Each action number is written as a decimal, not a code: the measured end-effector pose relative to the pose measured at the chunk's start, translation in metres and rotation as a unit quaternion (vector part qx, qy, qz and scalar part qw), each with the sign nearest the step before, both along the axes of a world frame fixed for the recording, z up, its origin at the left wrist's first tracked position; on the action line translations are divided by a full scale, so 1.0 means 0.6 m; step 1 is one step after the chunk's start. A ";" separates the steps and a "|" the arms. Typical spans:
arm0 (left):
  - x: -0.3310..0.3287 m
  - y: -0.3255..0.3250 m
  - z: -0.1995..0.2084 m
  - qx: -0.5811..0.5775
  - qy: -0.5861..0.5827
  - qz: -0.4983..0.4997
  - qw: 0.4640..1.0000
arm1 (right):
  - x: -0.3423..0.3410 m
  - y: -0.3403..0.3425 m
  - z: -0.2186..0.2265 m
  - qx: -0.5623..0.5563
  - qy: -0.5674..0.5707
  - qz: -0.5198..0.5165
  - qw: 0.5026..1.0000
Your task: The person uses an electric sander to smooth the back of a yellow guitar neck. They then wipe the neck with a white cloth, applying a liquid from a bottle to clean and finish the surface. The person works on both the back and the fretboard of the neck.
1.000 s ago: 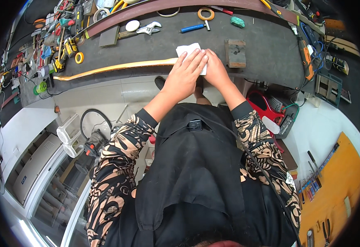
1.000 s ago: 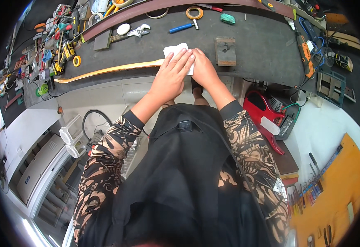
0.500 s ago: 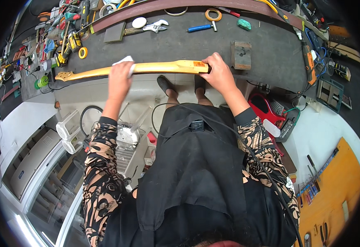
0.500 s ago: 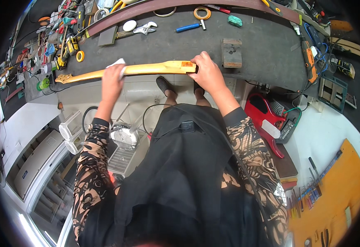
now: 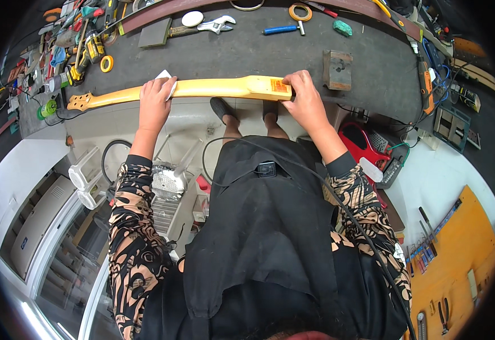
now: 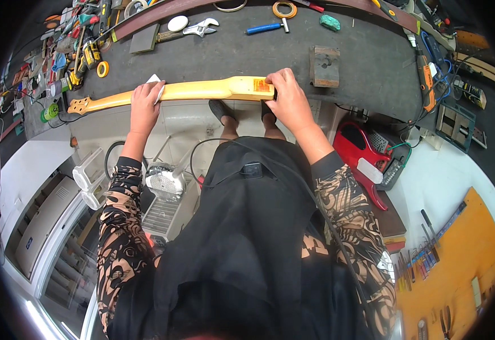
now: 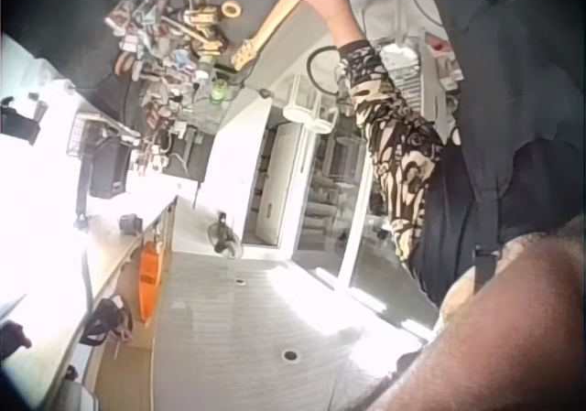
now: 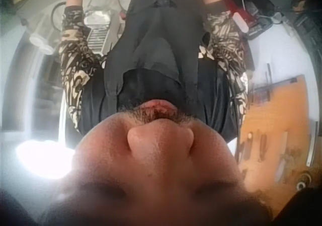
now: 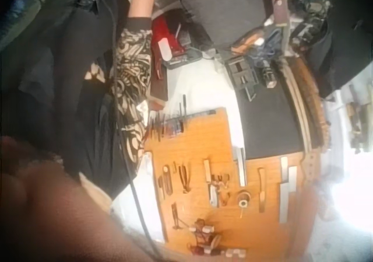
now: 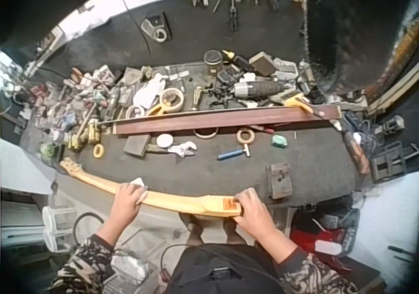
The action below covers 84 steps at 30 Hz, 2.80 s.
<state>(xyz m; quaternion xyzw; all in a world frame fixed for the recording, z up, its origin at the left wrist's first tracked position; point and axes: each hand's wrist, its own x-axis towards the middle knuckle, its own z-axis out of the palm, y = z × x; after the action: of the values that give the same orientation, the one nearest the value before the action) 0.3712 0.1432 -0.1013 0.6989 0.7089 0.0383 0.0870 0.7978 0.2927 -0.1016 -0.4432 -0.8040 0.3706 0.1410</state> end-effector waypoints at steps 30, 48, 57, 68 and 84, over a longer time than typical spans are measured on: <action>0.203 0.061 -0.067 0.155 -0.147 0.024 0.977 | 0.000 0.034 -0.050 -0.435 0.210 -0.180 0.857; 0.296 0.176 -0.041 0.074 -0.093 -0.172 0.978 | -0.016 0.049 -0.006 -0.196 -0.105 -0.210 0.952; 0.309 0.187 -0.056 0.102 -0.097 -0.205 0.969 | 0.014 0.046 -0.018 -0.175 -0.073 -0.227 0.955; 0.316 0.183 -0.088 0.160 -0.064 -0.244 0.954 | 0.051 0.033 -0.054 -0.233 0.088 -0.283 0.926; 0.093 0.048 -0.066 0.089 0.010 -0.010 0.996 | 0.058 0.078 -0.009 -0.368 0.025 -0.138 0.919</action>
<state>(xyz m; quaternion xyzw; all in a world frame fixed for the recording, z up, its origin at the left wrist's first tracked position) 0.4272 0.1723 -0.1407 0.7110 0.6968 0.0934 0.0175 0.8327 0.3392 -0.1068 -0.5606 -0.5378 0.6286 0.0377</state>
